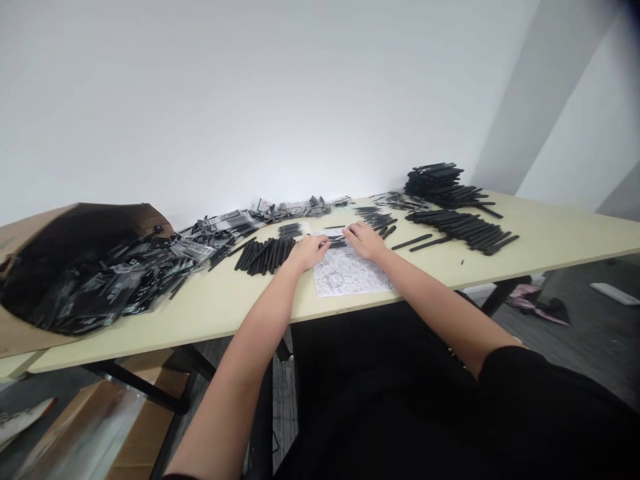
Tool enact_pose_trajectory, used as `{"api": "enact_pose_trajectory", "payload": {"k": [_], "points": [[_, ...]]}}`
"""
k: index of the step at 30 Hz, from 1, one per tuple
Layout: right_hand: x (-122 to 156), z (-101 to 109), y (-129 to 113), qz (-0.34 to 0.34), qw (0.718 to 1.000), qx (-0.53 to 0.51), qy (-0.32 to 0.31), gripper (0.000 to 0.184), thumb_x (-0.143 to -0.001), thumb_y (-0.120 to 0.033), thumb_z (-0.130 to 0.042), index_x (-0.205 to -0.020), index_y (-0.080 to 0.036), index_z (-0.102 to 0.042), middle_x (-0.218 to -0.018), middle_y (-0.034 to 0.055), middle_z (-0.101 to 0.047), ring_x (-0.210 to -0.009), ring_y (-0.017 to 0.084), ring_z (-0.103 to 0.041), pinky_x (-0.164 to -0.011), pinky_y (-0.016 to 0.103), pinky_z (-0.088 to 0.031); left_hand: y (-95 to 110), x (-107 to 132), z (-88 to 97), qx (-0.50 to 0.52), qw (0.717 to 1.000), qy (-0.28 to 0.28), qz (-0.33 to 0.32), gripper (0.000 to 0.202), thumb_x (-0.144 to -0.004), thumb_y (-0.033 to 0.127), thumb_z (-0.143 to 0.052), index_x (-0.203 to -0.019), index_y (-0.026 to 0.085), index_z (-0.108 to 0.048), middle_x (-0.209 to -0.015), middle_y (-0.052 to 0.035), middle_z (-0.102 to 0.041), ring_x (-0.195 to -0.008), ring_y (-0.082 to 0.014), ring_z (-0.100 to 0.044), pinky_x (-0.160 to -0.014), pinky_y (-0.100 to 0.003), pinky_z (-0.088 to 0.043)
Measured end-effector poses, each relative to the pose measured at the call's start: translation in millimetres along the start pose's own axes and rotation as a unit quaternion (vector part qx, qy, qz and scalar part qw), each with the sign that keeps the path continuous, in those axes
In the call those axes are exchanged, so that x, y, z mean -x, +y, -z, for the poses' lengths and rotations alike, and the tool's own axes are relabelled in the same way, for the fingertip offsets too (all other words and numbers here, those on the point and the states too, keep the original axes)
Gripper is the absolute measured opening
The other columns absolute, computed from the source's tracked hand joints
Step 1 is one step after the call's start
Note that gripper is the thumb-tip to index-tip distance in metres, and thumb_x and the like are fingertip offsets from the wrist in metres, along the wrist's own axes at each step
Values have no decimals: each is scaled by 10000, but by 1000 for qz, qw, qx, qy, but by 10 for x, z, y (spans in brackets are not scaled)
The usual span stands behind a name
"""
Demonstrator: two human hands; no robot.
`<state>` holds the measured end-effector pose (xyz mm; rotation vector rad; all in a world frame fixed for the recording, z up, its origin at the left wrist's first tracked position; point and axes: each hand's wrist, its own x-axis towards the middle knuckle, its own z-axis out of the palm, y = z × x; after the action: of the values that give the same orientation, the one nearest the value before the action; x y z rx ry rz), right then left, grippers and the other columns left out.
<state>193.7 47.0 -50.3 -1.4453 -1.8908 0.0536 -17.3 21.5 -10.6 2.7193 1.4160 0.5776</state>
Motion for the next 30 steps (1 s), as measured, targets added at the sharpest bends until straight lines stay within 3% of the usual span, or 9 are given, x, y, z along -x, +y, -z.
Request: {"api": "enact_pose_trajectory", "payload": {"k": [30], "points": [[-20, 18, 65, 5, 998, 4, 61, 395, -972, -463, -375, -942, -209, -676, -1035, 112, -605, -1040, 258, -564, -962, 382, -428, 58, -73, -48, -43, 999, 15, -2, 387, -1000, 433, -348, -1023, 227, -676, -906, -80, -716, -856, -227, -672, -719, -279, -474]]}}
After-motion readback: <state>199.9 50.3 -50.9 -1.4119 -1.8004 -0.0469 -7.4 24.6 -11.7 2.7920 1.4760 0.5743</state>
